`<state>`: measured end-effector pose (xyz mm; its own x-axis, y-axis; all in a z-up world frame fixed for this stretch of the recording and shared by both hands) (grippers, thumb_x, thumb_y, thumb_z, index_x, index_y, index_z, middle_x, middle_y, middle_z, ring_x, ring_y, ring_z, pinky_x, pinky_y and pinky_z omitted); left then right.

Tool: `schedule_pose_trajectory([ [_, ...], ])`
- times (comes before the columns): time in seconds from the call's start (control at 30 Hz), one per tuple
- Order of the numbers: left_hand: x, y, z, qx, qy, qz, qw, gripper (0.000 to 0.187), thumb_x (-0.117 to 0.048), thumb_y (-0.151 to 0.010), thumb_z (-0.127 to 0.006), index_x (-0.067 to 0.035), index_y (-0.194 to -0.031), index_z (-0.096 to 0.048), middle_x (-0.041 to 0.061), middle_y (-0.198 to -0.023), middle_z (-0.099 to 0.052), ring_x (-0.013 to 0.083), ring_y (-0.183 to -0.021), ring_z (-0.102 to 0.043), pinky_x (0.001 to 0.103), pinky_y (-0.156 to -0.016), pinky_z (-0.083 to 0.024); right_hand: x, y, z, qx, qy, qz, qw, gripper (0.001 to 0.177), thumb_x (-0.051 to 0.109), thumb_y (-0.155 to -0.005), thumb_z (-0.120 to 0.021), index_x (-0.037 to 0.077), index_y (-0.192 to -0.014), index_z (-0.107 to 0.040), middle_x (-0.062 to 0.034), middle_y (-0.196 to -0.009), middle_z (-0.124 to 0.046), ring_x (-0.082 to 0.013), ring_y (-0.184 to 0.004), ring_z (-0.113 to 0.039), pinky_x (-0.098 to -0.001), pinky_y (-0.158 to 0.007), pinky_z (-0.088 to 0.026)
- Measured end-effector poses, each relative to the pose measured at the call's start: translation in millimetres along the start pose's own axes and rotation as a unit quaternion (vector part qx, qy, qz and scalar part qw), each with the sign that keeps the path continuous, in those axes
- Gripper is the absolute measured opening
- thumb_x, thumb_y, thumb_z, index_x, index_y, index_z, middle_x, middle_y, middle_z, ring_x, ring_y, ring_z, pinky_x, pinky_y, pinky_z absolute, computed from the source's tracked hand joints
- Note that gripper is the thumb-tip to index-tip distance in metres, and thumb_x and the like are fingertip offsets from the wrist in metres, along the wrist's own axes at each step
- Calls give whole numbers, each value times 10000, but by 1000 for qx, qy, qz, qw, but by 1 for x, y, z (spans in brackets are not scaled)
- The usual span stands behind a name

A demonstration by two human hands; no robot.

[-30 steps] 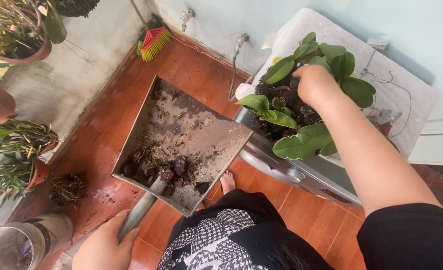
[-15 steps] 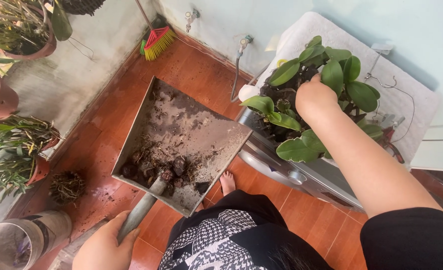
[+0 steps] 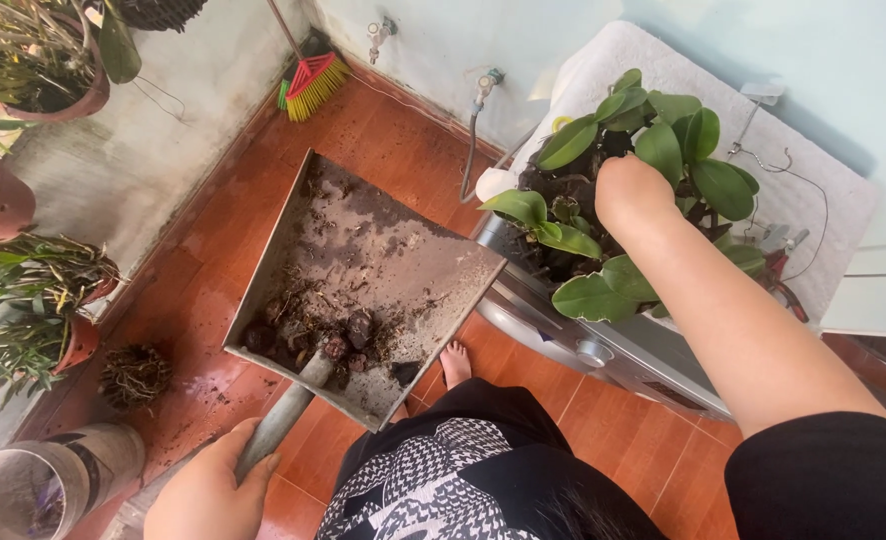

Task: Repotting and maintaining orchid plants on a balcony.

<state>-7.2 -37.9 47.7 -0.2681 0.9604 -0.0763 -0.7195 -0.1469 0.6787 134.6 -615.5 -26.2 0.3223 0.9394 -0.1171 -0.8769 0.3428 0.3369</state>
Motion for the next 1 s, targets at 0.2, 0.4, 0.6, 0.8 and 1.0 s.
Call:
schedule_pose_trajectory([
  [0.2, -7, 2, 2, 7, -2, 6, 1000, 608, -404, -857, -719, -284, -1437, -583, 23, -1250, -749, 184, -1196, -711, 348, -1053, -542, -7, -24, -14, 45, -27, 4, 999, 685, -57, -895, -486, -30, -1561, -325, -228, -1651, -268, -383, -1380, -488, -454, -1057, -489],
  [0.4, -5, -1, -2, -21, -7, -28, 999, 604, -416, -843, -718, -264, -1414, -596, 35, -1256, -736, 206, -1195, -697, 361, -1028, -541, -2, -26, -2, 107, 15, -19, 994, 767, -46, -876, -531, 52, -1600, -297, -143, -1688, -234, -350, -1411, -481, -445, -1093, -482],
  [0.6, -23, 16, 13, -13, 3, 5, 1000, 601, -427, -857, -695, -306, -1436, -589, 42, -1222, -751, 230, -1174, -710, 384, -1015, -555, -9, -43, -18, 88, 20, -7, 996, 692, -61, -877, -520, 33, -1547, -374, -189, -1597, -346, -398, -1287, -564, -482, -1000, -529],
  [0.8, -31, 32, 21, -89, 32, -47, 994, 526, -379, -830, -712, -225, -1330, -654, 92, -1172, -735, 314, -1114, -680, 438, -919, -541, 10, 7, 49, 59, 1, -37, 998, 233, 6, -907, -597, -47, -1072, -752, -298, -1105, -724, -451, -984, -716, -530, -843, -590],
  [1.0, -51, 43, 36, -101, 59, -81, 990, 454, -312, -834, -699, -181, -1267, -670, 98, -1099, -736, 338, -1038, -684, 452, -853, -537, 128, 132, 142, -11, -199, 183, 963, 241, 254, -999, -606, 89, -1069, -766, -133, -1083, -747, -303, -981, -703, -456, -938, -533],
])
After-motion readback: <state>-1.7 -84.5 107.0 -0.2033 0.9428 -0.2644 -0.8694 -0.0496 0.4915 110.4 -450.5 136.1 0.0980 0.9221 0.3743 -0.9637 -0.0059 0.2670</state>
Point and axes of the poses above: each hand's wrist, its own y-axis away from the middle knuckle, its own z-axis out of the back of the hand, x = y × z, the point moved 3 cm from there along -y, towards the middle knuckle
